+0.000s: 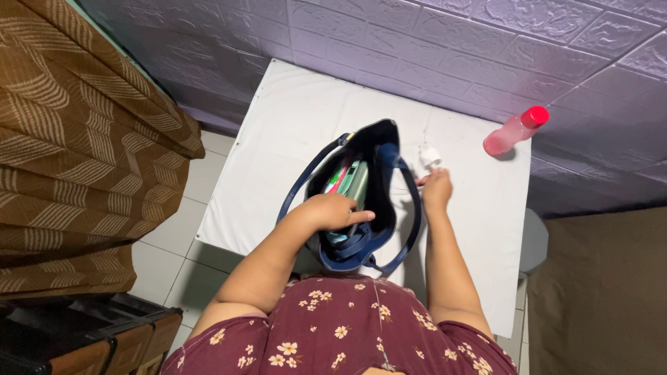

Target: The person takes items out of a blue handbag on a table and lays them out, removing a pink water bottle, a wallet, a glasses case, a charging cable and adapter, a pack of wipes, a small pouch, a watch and other small items, arranging them on the table next to the empty bag.

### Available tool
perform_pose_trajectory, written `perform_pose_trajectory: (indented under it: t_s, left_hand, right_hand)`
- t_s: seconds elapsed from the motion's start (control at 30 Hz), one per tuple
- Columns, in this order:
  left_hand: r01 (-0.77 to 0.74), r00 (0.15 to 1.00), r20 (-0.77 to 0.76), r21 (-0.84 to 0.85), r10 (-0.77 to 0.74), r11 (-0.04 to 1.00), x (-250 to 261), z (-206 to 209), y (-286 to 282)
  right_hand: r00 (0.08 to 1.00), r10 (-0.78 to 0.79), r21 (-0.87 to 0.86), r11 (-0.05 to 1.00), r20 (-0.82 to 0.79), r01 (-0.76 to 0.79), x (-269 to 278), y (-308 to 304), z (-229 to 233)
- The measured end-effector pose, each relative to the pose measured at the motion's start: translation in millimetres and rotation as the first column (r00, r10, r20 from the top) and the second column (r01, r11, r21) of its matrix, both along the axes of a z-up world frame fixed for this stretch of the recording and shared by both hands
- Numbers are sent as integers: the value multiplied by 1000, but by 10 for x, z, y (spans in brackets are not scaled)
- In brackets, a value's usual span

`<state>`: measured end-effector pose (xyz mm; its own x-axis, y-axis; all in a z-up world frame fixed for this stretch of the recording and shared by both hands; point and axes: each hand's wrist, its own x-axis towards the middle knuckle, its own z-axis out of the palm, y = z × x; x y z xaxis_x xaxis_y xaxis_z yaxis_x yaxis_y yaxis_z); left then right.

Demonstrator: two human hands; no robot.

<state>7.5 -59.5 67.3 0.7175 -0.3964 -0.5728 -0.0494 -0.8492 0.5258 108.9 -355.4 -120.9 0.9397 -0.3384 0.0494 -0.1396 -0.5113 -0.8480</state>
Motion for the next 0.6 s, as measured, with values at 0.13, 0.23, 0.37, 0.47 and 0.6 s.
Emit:
perform_pose_trajectory:
  t_s: [0.13, 0.23, 0.37, 0.47, 0.6]
  left_hand:
    - [-76, 975, 183, -261, 126, 962, -38, 5, -4]
    - [-154, 927, 216, -528, 307, 835, -5, -14, -65]
    - [-220, 824, 171, -782, 540, 583, 62, -19, -249]
    - [-266, 824, -92, -934, 559, 239, 139, 52, -295]
    - [-406, 786, -115, -837, 608, 367, 182, 77, -82]
  right_hand:
    - [943, -73, 269, 963, 324, -18, 39, -251, 524]
    - [884, -55, 333, 936, 464, -116, -55, -434, 1225]
    - [880, 14, 473, 839, 475, -268, -469, -368, 2021]
    - [866, 196, 493, 755, 461, -433, -814, -102, 2321]
    - [900, 417, 438, 790, 128, -428, -1201, 260, 2401]
